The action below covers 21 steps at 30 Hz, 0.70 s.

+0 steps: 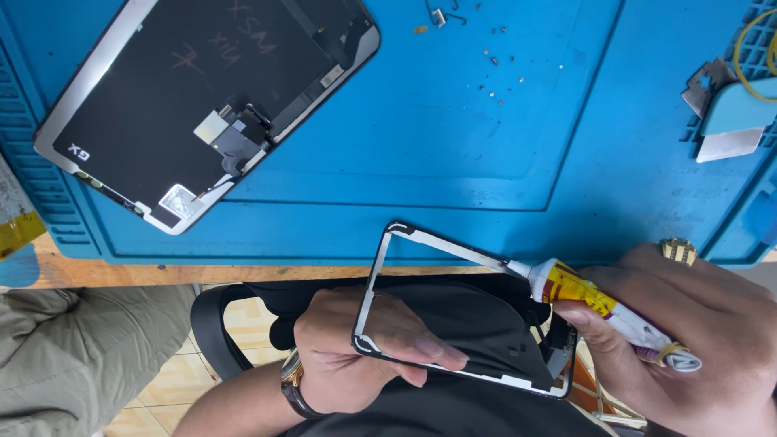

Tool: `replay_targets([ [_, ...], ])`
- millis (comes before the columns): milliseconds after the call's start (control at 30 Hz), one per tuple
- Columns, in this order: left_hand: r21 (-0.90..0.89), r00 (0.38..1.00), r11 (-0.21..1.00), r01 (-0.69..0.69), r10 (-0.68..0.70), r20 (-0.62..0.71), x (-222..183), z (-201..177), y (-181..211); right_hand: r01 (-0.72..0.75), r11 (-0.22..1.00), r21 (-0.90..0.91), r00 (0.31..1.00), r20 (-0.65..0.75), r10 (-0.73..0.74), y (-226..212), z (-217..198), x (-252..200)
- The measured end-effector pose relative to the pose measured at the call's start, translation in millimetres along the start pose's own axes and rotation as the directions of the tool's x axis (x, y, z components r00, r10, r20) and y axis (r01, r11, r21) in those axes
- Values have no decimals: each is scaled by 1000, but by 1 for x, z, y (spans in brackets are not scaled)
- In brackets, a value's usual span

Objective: Applying adhesive to a mobile phone frame and preparing the screen for installation.

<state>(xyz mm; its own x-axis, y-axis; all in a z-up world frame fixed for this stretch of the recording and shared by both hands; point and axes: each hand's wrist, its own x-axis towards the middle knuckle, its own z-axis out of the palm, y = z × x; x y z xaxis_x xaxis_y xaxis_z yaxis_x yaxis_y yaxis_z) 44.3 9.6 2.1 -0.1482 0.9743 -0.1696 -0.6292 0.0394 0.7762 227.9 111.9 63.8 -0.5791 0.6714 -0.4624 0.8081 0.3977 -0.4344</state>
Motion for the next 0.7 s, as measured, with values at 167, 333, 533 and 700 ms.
replay_targets([
  [167, -65, 999, 998, -17, 14, -45, -1, 4, -4, -22, 1000, 5, 1000, -3, 22, 3, 0, -4],
  [333, -75, 999, 997, -2, -2, -49, -2, 7, -4, -20, 1000, -6, 1000, 1, 20, 6, 0, -8],
  [533, -135, 998, 991, -20, 12, -63, -5, 8, -9, -82, 996, -36, 997, 6, 82, 12, 3, -17],
  [700, -86, 996, 996, -38, 31, -79, -5, 11, -9, -101, 995, -25, 995, -3, 101, 15, 5, -23],
])
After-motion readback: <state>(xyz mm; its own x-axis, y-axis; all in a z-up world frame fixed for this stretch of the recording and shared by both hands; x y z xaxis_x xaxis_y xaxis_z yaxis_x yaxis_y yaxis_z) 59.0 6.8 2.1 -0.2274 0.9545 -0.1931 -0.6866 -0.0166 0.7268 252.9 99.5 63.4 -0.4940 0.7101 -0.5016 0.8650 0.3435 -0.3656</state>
